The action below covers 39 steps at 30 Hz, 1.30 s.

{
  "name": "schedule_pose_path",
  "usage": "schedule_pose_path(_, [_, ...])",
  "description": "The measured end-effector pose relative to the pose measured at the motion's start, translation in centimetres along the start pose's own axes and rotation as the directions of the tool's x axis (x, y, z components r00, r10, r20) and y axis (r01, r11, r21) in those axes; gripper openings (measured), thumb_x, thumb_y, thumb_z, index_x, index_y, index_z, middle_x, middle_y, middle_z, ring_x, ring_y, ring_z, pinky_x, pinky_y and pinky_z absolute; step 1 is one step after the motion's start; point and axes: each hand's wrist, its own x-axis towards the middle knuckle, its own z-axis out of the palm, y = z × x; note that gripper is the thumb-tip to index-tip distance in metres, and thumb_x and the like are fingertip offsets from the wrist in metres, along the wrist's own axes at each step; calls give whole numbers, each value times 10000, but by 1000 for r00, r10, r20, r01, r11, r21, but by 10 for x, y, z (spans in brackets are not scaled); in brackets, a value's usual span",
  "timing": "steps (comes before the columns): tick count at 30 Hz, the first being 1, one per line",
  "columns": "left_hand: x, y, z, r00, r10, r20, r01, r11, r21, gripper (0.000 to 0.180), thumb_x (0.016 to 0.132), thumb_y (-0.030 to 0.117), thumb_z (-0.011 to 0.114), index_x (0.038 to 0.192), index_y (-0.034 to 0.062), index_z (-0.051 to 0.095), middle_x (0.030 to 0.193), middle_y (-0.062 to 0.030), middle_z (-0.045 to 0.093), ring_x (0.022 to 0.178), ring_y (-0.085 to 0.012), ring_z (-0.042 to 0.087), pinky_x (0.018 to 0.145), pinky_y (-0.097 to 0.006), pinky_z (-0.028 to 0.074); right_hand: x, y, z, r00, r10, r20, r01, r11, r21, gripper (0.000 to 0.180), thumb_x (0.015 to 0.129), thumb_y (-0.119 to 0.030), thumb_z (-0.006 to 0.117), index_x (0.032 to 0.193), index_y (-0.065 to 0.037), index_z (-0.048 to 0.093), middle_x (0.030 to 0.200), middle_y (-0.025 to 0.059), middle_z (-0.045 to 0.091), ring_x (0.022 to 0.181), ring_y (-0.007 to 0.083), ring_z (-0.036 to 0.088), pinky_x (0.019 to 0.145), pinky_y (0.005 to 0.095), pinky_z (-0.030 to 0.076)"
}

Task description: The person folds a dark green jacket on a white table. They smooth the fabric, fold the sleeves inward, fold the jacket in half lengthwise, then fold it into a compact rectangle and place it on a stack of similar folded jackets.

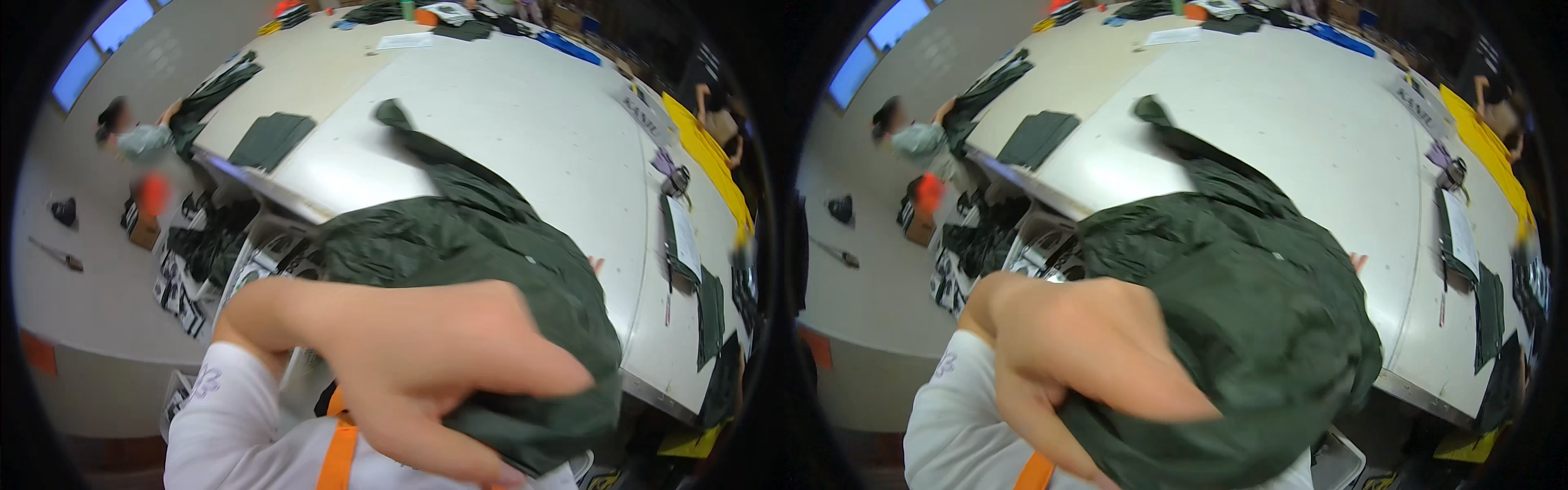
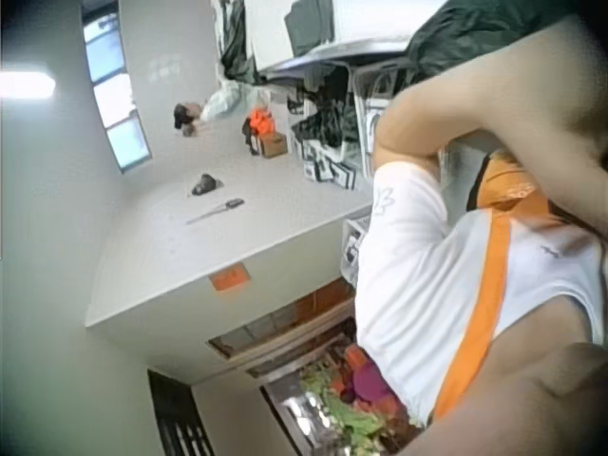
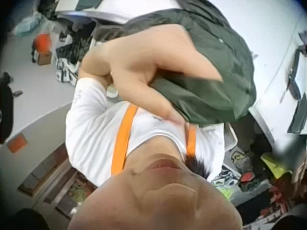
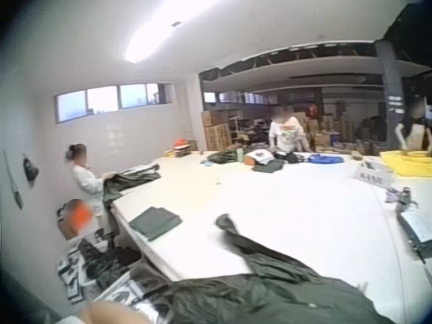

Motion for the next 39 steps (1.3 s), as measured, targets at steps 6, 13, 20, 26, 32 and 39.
schedule_pose_path(6, [-46,16,31,987,155,48,-129,929,-348,257,810,194,646,719,-31,562,588,-94,536,519,-183,485,469,-302,382,-150,-47,-140,903,-205,-377,29,905,-424,363,882,-211,586,1172,2,541,1132,170,568,995,267,557,878,343,446])
schedule_pose_path(13, [-68,19,23,868,410,281,-497,728,472,177,725,180,576,690,7,579,665,-129,576,595,-288,598,483,-368,452,-305,-180,-199,602,-578,-550,-50,661,-749,412,864,-219,602,1203,-1,517,1189,182,532,1064,285,516,922,354,417])
schedule_pose_path(20, [-178,35,-38,894,290,-343,85,641,763,480,620,-19,710,1074,137,692,877,-82,635,589,-185,577,543,-269,479,-265,-352,-59,482,-865,-143,118,226,-967,465,846,-228,619,1233,-3,494,1245,194,496,1133,304,474,966,365,388])
schedule_pose_path(26, [-273,4,-39,562,32,-827,505,778,373,431,569,-105,668,957,72,733,820,-76,539,683,-172,545,596,-237,416,-79,-394,174,412,-860,302,529,-45,-847,513,830,-235,633,1260,-6,474,1293,204,465,1192,319,438,1004,375,362])
schedule_pose_path(32, [-342,-28,-50,34,-250,-968,703,694,-155,335,604,-107,630,914,-7,710,835,-75,554,774,-178,555,709,-247,427,165,-220,513,265,-631,729,931,-29,-364,561,814,-243,647,1286,-8,454,1342,215,435,1251,335,403,1041,384,337])
schedule_pose_path(39, [-347,-161,-122,95,-222,-970,987,144,64,681,695,280,756,1271,34,489,1388,-214,367,1268,-400,349,1049,-496,263,203,42,401,532,-112,840,781,-319,-537,597,791,-280,683,1320,-124,455,1391,187,392,1276,344,378,1000,467,359])
